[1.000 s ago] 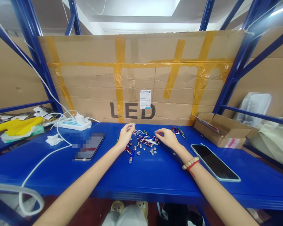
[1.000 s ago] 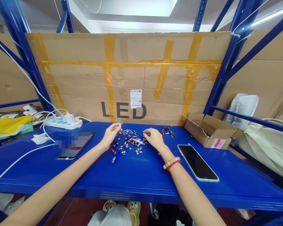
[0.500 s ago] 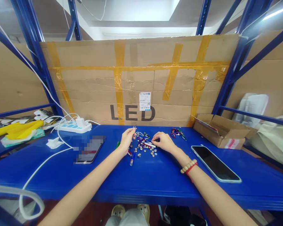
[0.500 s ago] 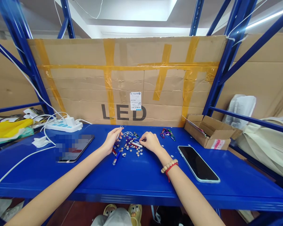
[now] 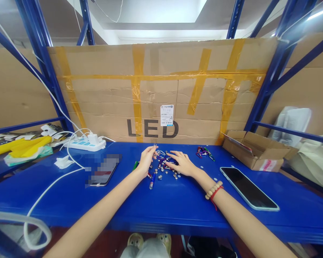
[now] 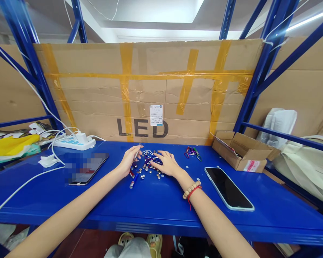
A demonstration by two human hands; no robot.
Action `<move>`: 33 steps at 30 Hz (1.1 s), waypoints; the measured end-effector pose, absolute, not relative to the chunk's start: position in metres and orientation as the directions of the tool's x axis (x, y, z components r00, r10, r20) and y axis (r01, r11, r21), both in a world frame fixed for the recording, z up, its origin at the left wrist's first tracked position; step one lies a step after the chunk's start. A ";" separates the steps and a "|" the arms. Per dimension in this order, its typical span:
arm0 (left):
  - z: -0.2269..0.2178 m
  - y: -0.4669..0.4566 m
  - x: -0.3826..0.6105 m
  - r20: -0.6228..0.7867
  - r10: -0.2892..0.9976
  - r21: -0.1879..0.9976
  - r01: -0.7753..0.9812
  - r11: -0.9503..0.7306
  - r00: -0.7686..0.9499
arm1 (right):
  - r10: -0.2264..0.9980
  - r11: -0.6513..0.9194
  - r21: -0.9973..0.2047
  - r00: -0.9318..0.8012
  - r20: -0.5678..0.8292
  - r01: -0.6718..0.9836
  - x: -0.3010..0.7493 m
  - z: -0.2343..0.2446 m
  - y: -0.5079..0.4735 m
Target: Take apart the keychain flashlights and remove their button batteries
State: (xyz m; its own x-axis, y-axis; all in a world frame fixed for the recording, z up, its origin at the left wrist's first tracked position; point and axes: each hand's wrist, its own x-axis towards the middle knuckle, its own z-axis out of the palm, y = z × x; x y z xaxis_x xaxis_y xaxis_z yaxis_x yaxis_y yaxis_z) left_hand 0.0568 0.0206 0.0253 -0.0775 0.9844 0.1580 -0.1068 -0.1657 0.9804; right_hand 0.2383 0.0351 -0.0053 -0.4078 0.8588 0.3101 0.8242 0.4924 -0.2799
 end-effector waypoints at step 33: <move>0.021 0.031 0.049 0.206 0.969 0.975 -0.056 -0.215 -0.134 | 0.869 0.431 -0.216 -0.338 0.362 0.876 0.239 0.001 0.048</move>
State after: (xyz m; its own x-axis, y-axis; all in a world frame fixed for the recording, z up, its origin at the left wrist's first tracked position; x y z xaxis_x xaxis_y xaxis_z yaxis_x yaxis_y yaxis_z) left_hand 0.0493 0.0310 0.0211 -0.1340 0.9694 0.2059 -0.0563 -0.2149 0.9750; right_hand 0.2393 0.0481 0.0014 -0.3377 0.8690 0.3617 0.8762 0.4306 -0.2164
